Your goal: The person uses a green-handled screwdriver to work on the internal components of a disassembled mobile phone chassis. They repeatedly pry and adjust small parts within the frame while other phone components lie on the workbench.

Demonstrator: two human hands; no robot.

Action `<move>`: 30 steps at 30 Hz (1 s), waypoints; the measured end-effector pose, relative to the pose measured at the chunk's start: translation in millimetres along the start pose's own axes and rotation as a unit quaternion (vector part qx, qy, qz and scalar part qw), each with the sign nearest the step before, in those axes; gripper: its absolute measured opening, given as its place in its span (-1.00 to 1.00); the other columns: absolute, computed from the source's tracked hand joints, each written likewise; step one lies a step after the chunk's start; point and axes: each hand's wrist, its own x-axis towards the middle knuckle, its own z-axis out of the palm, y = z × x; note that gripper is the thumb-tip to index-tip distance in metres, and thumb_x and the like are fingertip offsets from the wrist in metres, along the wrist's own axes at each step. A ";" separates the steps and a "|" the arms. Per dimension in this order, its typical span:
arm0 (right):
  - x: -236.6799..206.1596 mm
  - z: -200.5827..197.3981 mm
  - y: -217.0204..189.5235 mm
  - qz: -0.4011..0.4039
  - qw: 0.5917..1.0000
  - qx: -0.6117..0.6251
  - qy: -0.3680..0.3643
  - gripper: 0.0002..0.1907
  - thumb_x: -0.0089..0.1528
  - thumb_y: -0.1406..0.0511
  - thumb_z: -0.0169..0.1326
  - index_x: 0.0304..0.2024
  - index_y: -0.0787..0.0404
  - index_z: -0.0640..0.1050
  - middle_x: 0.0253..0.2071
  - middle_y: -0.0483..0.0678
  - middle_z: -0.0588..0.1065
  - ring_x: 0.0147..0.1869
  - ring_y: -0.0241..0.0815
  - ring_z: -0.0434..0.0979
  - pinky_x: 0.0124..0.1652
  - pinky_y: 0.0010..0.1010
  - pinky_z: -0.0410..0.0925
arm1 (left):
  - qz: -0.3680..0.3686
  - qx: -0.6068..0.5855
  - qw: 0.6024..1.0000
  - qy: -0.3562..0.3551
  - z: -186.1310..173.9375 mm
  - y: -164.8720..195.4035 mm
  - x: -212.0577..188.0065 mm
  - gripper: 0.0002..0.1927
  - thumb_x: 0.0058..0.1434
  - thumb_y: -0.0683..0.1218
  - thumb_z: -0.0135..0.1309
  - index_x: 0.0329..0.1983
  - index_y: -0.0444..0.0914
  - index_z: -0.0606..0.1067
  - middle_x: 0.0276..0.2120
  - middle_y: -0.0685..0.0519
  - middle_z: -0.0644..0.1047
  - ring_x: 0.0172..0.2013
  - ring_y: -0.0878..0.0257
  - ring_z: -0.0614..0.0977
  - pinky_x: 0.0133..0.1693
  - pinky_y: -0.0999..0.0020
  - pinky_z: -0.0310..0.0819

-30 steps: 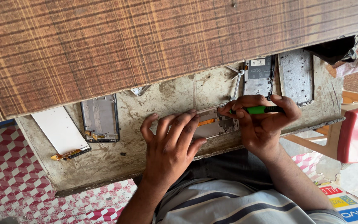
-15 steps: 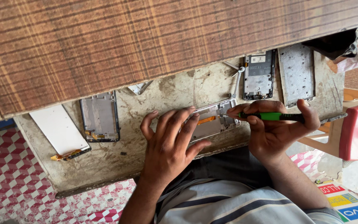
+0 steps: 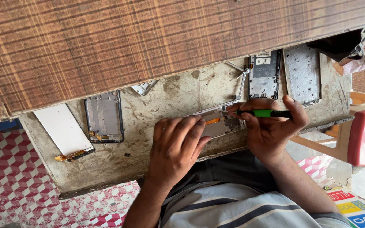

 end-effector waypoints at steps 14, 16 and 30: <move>0.9 -2.5 0.9 -0.017 1.000 0.012 0.011 -0.34 0.49 0.59 -0.11 0.37 -0.05 -0.10 0.05 0.22 0.45 -0.01 0.01 0.68 0.05 -0.19 0.62 | -0.003 -0.001 1.000 0.014 5.1 -2.5 0.3 -0.46 0.17 0.01 0.40 0.12 -0.32 0.49 0.11 -0.01 0.52 0.02 0.16 0.59 0.05 0.15 0.43; 1.9 -1.9 0.3 -0.017 1.000 0.011 0.010 -0.34 0.49 0.60 -0.12 0.37 -0.05 -0.10 0.05 0.21 0.45 -0.01 0.02 0.68 0.05 -0.19 0.62 | -0.006 -0.002 1.000 0.014 4.1 -2.2 1.1 -0.46 0.17 0.01 0.40 0.12 -0.31 0.49 0.11 0.00 0.52 0.02 0.16 0.59 0.05 0.14 0.43; 7.9 -1.4 -4.2 -0.040 0.998 -0.034 -0.028 -0.30 0.37 0.65 -0.07 0.30 0.04 -0.11 0.04 0.29 0.44 0.03 0.11 0.67 0.04 -0.18 0.60 | -0.009 -0.015 1.000 0.018 -0.3 0.7 3.6 -0.50 0.18 -0.03 0.39 0.10 -0.31 0.50 0.09 0.00 0.54 0.02 0.13 0.61 0.04 0.16 0.47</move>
